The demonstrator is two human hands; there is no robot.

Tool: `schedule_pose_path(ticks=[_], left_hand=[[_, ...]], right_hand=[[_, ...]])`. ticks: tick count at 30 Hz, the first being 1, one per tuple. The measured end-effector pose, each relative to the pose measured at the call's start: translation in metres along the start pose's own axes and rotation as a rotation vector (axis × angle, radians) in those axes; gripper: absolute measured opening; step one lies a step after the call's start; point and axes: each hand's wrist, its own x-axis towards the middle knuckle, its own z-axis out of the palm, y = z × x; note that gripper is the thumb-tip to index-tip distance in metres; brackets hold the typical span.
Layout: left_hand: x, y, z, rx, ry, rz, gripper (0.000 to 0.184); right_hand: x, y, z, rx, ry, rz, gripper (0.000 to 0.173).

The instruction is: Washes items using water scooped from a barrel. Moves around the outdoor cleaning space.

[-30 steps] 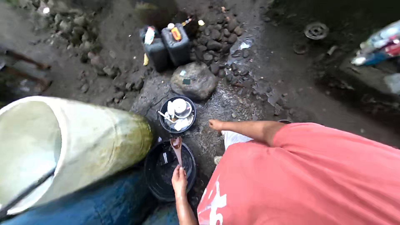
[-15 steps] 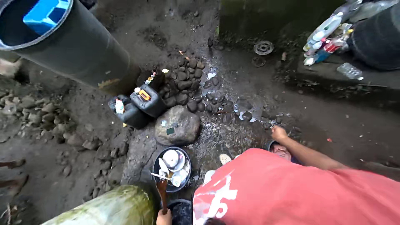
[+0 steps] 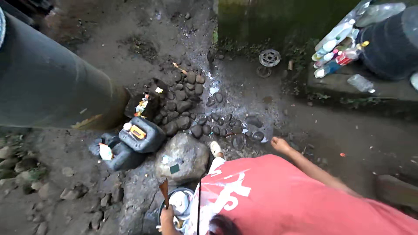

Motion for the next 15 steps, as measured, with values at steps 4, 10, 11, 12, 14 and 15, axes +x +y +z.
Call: schedule_pose_path(ticks=[4,10,11,12,14,15], left_hand=[[0.039,0.148,-0.055,0.008,-0.021,0.132,0.045],[0.082,0.371,-0.155,-0.212,0.082,0.508,0.039],[0.090,0.407,-0.168,-0.205,0.090,0.539,0.038],[0.097,0.445,-0.182,-0.194,0.105,0.566,0.039],[0.103,0.528,-0.214,-0.188,0.153,0.618,0.041],[0.110,0.569,-0.228,-0.212,0.186,0.645,0.041]], right_hand=[[0.053,-0.033,-0.052,-0.131,-0.072,0.056,0.033],[0.138,-0.046,-0.089,0.057,0.059,0.212,0.034],[0.140,-0.045,-0.084,0.052,0.137,0.186,0.036],[0.126,-0.065,-0.092,0.029,0.211,0.151,0.038],[0.061,-0.182,-0.187,-0.052,-0.006,0.217,0.043],[0.028,-0.256,-0.256,-0.060,-0.242,0.285,0.043]])
